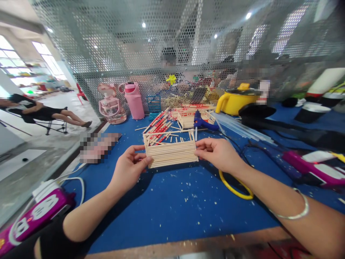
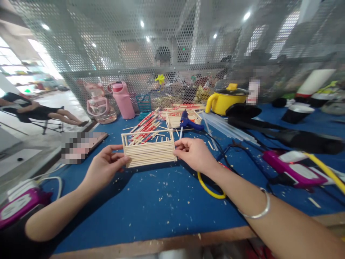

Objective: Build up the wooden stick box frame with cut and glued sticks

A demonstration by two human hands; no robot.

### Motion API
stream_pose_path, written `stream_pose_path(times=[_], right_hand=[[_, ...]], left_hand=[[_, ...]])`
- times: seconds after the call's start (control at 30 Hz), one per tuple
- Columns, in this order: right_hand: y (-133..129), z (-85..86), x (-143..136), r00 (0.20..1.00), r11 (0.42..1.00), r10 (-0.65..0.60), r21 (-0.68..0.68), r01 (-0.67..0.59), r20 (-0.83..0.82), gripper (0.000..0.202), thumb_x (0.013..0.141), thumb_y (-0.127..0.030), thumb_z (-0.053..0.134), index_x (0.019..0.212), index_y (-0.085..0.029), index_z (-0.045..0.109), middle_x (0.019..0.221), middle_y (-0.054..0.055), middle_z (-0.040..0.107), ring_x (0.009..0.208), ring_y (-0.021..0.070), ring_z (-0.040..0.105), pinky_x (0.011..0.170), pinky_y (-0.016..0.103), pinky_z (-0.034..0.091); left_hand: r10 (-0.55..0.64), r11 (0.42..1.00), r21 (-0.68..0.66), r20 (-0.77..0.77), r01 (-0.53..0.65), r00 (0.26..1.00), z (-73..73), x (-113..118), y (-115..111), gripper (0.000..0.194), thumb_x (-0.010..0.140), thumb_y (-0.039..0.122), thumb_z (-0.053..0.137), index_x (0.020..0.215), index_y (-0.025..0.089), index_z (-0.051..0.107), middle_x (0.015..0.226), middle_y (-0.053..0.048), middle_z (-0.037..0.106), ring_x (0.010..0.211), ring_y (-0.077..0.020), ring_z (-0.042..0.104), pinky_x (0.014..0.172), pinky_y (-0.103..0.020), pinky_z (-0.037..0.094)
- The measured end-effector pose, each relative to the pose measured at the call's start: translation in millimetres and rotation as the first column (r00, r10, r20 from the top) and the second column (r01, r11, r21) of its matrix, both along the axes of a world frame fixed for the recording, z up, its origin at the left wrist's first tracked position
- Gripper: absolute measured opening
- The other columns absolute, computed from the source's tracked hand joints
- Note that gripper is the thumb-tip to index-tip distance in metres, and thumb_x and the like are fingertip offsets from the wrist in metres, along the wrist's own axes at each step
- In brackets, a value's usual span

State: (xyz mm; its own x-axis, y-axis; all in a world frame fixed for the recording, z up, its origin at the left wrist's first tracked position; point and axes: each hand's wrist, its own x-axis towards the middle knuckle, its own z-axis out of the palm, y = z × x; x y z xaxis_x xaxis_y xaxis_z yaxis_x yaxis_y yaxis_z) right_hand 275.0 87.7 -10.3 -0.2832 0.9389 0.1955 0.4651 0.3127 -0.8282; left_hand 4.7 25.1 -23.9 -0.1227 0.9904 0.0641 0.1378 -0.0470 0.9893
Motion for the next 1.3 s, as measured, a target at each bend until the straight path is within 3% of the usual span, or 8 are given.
stream_pose_path(times=[0.33,0.53,0.77,1.0,1.3], right_hand=[[0.6,0.5,0.8,1.000,1.000,0.001,-0.012,-0.001,-0.008,0.017,0.068,-0.027,0.068,0.082,-0.017,0.067,0.063,0.002,0.068,0.055,0.0133,0.061,0.055,0.027,0.051],[0.1,4.7,0.8,0.988,0.991,0.007,-0.129,-0.028,-0.157,0.025,0.063,-0.029,0.072,0.083,-0.017,0.065,0.060,-0.001,0.065,0.050,0.0114,0.058,0.051,0.026,0.049],[-1.7,7.2,1.0,0.958,0.972,0.013,-0.220,-0.079,-0.285,0.030,0.059,-0.029,0.077,0.082,-0.015,0.065,0.059,-0.002,0.064,0.048,0.0088,0.056,0.051,0.024,0.048],[-0.3,6.4,0.7,0.960,0.974,0.007,-0.214,-0.070,-0.281,0.028,0.060,-0.028,0.076,0.081,-0.015,0.064,0.059,-0.003,0.063,0.048,0.0079,0.055,0.051,0.023,0.049],[-0.5,1.9,2.9,0.974,0.978,0.037,-0.191,-0.081,-0.222,0.022,0.064,-0.026,0.072,0.081,-0.016,0.063,0.061,-0.002,0.063,0.049,0.0086,0.057,0.051,0.023,0.049]], left_hand=[[-0.046,0.999,-0.013,0.015,0.046,0.999,-4.7,0.3,3.7,0.039,0.072,0.034,0.073,0.099,0.018,0.051,0.073,0.002,0.067,0.057,-0.0075,0.055,0.052,-0.018,0.043],[-0.069,0.997,0.045,0.085,0.065,0.994,-0.5,0.4,2.1,0.034,0.072,0.030,0.072,0.097,0.017,0.052,0.066,0.005,0.064,0.053,-0.0063,0.052,0.050,-0.018,0.041],[-0.064,0.998,-0.018,0.133,0.067,0.989,2.1,-1.2,1.5,0.041,0.067,0.035,0.077,0.095,0.017,0.052,0.068,0.005,0.065,0.054,-0.0067,0.055,0.049,-0.017,0.042],[-0.012,0.991,-0.133,0.115,0.028,0.993,0.3,-0.1,1.9,0.048,0.063,0.039,0.079,0.097,0.018,0.052,0.067,0.005,0.063,0.053,-0.0082,0.056,0.046,-0.017,0.042],[-0.016,0.993,-0.114,0.085,0.025,0.996,-0.5,1.1,1.7,0.049,0.065,0.041,0.077,0.099,0.017,0.051,0.071,0.003,0.063,0.055,-0.0076,0.054,0.045,-0.016,0.041]])
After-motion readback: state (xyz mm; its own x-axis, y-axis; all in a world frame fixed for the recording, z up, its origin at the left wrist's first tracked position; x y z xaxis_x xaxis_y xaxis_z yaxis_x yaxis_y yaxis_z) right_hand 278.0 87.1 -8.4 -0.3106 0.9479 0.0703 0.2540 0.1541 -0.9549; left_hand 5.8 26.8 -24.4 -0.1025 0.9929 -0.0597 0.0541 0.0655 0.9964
